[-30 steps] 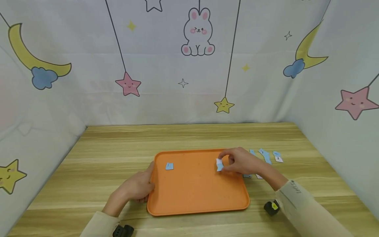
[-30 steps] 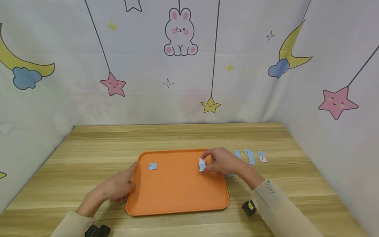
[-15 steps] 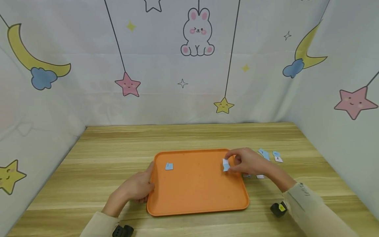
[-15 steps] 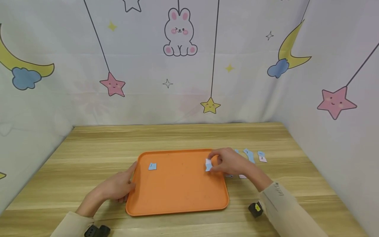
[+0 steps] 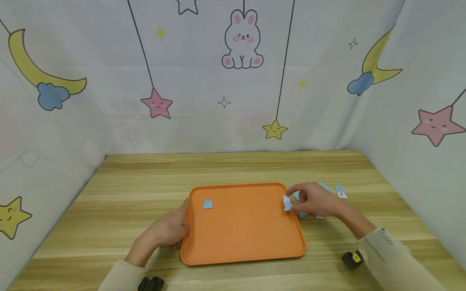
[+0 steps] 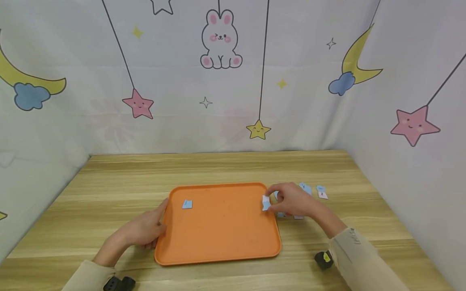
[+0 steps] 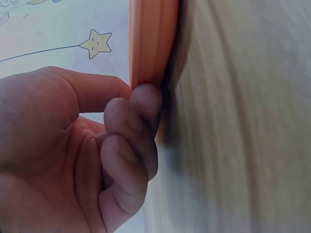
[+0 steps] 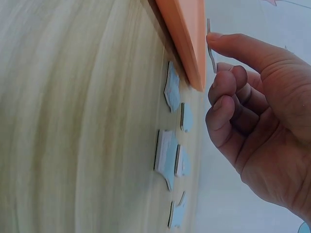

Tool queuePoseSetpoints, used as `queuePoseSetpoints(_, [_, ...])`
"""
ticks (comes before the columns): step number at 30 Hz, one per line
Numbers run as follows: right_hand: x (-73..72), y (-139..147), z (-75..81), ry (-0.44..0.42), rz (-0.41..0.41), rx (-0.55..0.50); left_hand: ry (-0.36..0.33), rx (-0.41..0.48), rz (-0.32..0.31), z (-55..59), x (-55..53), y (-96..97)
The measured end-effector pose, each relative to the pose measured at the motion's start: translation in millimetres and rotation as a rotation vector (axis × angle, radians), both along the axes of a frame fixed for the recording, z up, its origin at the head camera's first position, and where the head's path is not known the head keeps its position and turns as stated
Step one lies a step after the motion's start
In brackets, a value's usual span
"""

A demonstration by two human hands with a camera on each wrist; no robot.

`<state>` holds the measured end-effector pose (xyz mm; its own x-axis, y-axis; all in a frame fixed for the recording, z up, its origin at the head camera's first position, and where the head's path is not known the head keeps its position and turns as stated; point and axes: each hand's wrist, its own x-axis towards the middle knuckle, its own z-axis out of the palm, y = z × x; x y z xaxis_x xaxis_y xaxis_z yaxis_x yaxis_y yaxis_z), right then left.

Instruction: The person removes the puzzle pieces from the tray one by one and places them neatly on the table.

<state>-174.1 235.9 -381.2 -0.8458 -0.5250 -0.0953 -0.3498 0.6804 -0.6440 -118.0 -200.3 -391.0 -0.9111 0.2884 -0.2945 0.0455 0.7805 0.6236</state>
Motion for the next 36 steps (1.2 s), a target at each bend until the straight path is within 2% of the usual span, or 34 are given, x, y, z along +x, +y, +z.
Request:
queuePoseSetpoints(6, [2.7,14.2,-2.0,0.026,0.005,-0.008,-0.009,0.001,0.008,-0.2,-0.2,0.6])
queuePoseSetpoints(21, [16.3,39.1,-3.4,0.006,-0.053,-0.030,-0.003,0.002,0.000,-3.9,0.9,-3.6])
queuePoseSetpoints(36, [20.3,60.7,-9.4,-0.013,-0.074,-0.047,-0.007,0.007,-0.006,-3.1,1.1,-3.3])
